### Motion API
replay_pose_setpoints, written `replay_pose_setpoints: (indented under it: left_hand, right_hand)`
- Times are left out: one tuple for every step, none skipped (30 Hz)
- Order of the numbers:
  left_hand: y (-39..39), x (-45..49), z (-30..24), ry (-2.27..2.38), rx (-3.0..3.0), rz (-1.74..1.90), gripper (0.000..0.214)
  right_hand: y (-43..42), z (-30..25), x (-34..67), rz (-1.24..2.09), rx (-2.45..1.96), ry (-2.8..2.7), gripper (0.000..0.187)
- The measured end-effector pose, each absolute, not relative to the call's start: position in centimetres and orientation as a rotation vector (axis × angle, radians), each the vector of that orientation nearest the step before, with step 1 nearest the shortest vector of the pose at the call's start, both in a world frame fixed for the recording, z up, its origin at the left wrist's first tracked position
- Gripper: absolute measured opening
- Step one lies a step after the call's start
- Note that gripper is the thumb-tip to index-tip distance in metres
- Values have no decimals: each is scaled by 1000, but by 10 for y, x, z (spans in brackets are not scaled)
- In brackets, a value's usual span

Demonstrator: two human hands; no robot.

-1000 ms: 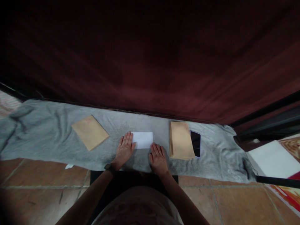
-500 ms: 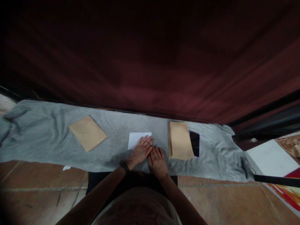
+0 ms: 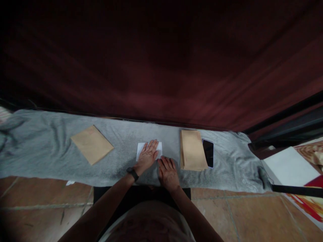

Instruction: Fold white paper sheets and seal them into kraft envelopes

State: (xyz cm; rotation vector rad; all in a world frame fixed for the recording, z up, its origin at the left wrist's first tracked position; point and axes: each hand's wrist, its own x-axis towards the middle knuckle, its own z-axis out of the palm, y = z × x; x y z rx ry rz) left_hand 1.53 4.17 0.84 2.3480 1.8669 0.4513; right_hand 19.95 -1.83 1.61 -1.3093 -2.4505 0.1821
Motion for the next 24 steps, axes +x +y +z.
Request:
replay_pose_setpoints:
  left_hand:
    - [41,12,9,1888,2333,456,56]
    - [40,8,10,1909,2317,464,56]
    - [38,5,10,1931,2299,474,57]
    - [36,0,11,1952,2280,486,57]
    - [33,-4,11,1975,2258,498,57]
    - [30,-9,12,2001,2236,510,58]
    - [26,-13,12,2029,2211,521,58]
    - [22,-18,12,2058,2186,529,58]
    - [18,-23,12,2088,2162,537,59]
    - [14,-29,11,2117,2137,544,59]
    - [10,-34,11,2144,2111,554,59]
    - [6,-38,10,2167,2083,567,59]
    - [2,-42,10,2184,2053,583,59]
    - [-2,-46,9,2191,2022,604,58]
    - [-5,-49,8,2188,1990,633,57]
    - [-7,-50,7,2177,1953,672,56]
    - [-10,-51,6,2163,1911,719,55]
    - [-11,-51,5,2147,1862,774,54]
    - [-12,-50,5,2130,1803,834,53]
    - [-12,-49,4,2113,1732,895,52]
    - [-11,-47,4,2091,1644,957,52]
    - [-9,-45,4,2063,1531,1020,52]
    - [-6,-43,5,2020,1388,1088,53]
    - [-2,-42,5,1968,1234,1153,54]
  right_hand:
    - [-18,16,200,189,-1311,-2453,43]
    - [-18,17,200,194,-1310,-2456,43]
    - [-18,17,200,198,-1308,-2457,44]
    - [-18,17,200,199,-1306,-2458,44]
    - [-18,17,200,197,-1304,-2458,45]
    - [-18,17,200,194,-1302,-2457,45]
    - [-18,17,200,190,-1299,-2456,45]
    - [-18,16,200,185,-1297,-2456,46]
    - [-18,16,200,182,-1295,-2455,46]
    - [-18,16,200,180,-1295,-2455,45]
    - [-18,15,200,180,-1299,-2453,45]
    - [-18,15,199,183,-1304,-2450,44]
    - [-18,14,199,188,-1311,-2445,44]
    - [-18,14,198,194,-1317,-2441,43]
    - [-18,13,198,198,-1323,-2436,43]
    - [-18,13,198,201,-1326,-2433,43]
    - [-18,12,198,201,-1326,-2430,43]
    - [-18,11,198,200,-1325,-2428,43]
    - [-17,10,198,199,-1323,-2425,43]
    - [-17,9,198,198,-1321,-2421,44]
    - [-16,8,198,198,-1320,-2419,45]
    - [-16,7,198,197,-1320,-2416,45]
    - [-15,6,198,195,-1319,-2416,46]
    - [-15,5,197,190,-1321,-2416,46]
